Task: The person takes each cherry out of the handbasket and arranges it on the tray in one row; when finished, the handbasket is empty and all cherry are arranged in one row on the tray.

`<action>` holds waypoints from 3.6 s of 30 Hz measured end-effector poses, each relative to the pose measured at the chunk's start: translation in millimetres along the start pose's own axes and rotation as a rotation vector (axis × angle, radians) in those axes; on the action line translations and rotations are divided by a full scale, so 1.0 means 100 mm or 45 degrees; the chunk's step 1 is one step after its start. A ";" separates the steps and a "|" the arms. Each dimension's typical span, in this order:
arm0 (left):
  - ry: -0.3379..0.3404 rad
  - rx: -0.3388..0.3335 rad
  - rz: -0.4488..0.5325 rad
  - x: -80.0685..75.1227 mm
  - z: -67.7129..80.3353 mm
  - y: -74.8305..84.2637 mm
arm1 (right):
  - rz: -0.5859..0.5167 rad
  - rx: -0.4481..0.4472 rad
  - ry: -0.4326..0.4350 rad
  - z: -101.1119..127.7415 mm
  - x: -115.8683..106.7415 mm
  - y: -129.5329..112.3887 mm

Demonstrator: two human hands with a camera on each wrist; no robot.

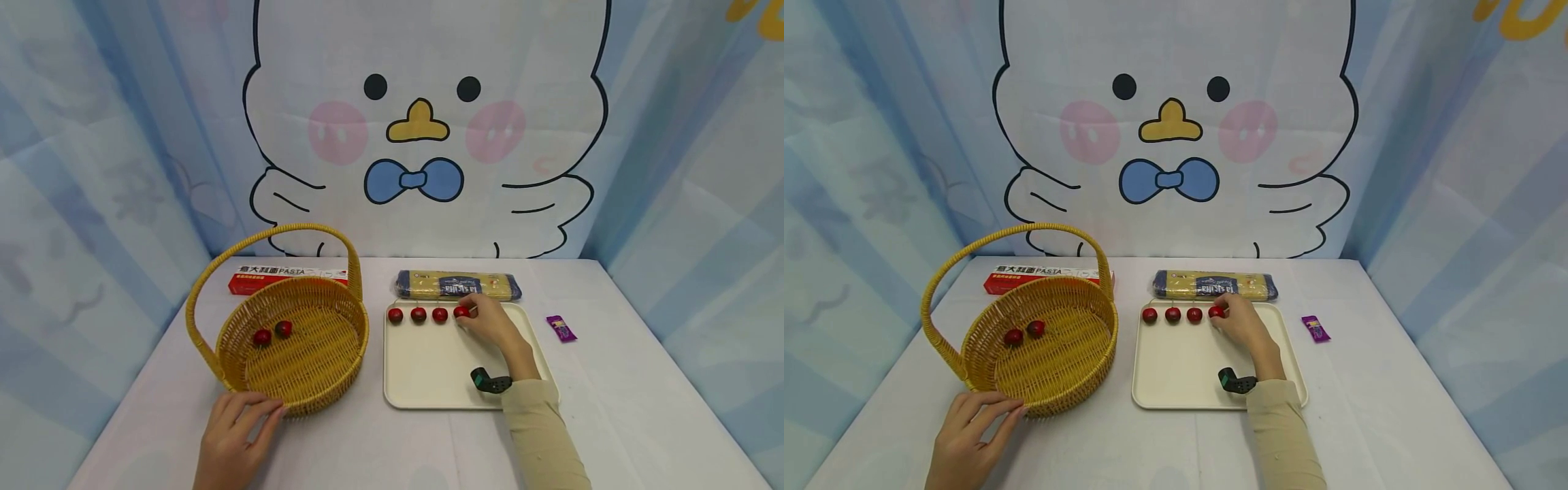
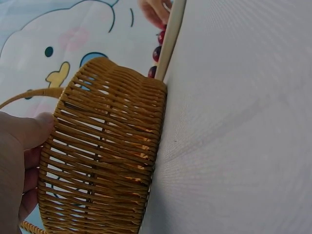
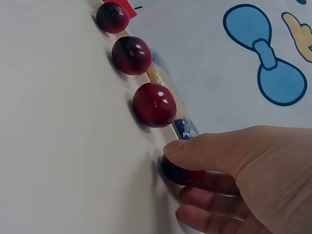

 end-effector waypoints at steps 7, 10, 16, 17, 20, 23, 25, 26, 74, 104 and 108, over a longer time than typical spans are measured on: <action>0.028 0.012 0.007 0.00 0.01 0.00 | 0.015 0.034 -0.015 0.00 -0.01 0.00; 0.051 0.031 0.024 0.00 0.02 -0.01 | 0.028 0.037 0.004 0.01 -0.04 -0.01; 0.059 0.037 0.035 0.01 0.02 -0.02 | 0.049 0.016 0.036 0.04 -0.11 -0.05; 0.058 0.036 0.035 0.01 0.02 -0.02 | 0.052 0.017 0.039 0.04 -0.12 -0.06; 0.051 0.033 0.031 0.01 0.01 -0.02 | 0.056 0.010 0.049 0.07 -0.16 -0.10; 0.049 0.035 0.028 0.01 0.01 -0.01 | 0.057 -0.011 0.066 0.08 -0.19 -0.16; 0.048 0.034 0.027 0.01 0.01 -0.01 | 0.059 -0.032 0.076 0.10 -0.21 -0.22; 0.047 0.033 0.026 0.01 0.01 -0.01 | 0.061 -0.051 0.079 0.10 -0.21 -0.26; 0.053 0.063 0.048 0.02 -0.01 0.00 | 0.057 -0.752 -0.159 0.38 0.48 -2.30; -0.011 0.010 0.004 0.02 0.02 -0.02 | 0.248 -0.790 -0.326 0.06 1.41 -2.87; -0.014 0.004 0.007 0.02 0.03 -0.02 | 0.227 -0.745 -0.360 0.03 1.51 -2.88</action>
Point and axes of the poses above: each hand's wrist, its own z-axis away from the middle knuckle, its own x-axis out of the palm, y = z × x, the point moved 6 cm from there along -z, towards the middle knuckle, and after that the axes turned 7 degrees about x, right-handed, at the moved point
